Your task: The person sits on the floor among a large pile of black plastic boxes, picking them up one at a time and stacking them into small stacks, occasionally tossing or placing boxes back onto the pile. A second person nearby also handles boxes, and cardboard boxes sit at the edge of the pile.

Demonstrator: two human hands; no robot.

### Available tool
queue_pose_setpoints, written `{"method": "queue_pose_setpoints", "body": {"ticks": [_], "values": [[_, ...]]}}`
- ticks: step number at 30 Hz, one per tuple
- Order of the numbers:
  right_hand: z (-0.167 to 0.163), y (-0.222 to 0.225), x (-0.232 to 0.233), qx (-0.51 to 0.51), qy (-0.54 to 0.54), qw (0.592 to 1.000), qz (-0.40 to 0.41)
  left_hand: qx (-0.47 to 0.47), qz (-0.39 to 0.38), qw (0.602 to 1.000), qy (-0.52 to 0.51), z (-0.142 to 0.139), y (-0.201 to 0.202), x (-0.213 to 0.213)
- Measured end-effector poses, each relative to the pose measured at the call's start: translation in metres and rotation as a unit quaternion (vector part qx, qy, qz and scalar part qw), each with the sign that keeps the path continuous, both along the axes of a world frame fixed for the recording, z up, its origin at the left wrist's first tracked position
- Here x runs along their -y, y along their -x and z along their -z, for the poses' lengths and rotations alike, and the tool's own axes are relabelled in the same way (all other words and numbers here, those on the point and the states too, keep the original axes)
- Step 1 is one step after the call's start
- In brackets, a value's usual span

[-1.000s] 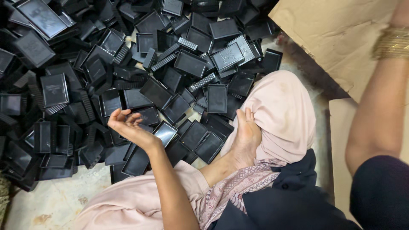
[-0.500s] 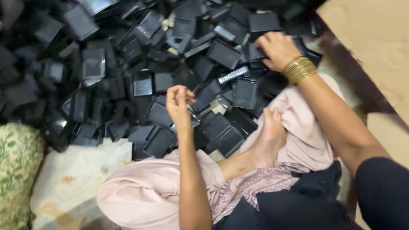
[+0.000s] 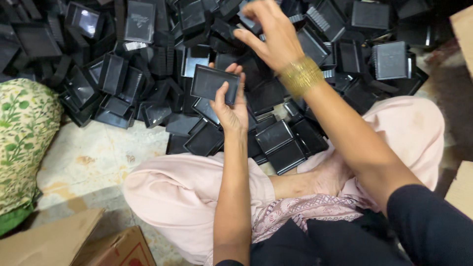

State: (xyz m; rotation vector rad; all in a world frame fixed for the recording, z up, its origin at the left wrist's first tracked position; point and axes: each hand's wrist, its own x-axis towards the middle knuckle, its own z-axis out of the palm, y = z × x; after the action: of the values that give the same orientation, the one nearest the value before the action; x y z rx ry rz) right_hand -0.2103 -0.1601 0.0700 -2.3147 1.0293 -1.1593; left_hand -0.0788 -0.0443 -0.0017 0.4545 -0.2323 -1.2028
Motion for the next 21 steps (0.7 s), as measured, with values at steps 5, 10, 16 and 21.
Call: {"method": "queue_pose_setpoints", "body": {"ticks": [5, 10, 16, 21], "values": [[0.034, -0.038, 0.025, -0.181, 0.003, 0.983, -0.004, 0.088, -0.106, 0.990, -0.020, 0.026, -0.007, 0.008], [0.029, 0.022, -0.001, -0.254, -0.145, 0.943, 0.159, 0.011, -0.062, 0.998, -0.005, 0.024, 0.000, 0.020], [0.000, 0.082, -0.074, -0.008, -0.058, 0.984, 0.169, 0.145, 0.090, 0.984, -0.054, 0.003, 0.040, 0.020], [0.011, 0.055, -0.113, -0.012, -0.138, 0.990, -0.004, 0.278, 0.089, 0.956, -0.024, 0.006, 0.037, 0.017]]}}
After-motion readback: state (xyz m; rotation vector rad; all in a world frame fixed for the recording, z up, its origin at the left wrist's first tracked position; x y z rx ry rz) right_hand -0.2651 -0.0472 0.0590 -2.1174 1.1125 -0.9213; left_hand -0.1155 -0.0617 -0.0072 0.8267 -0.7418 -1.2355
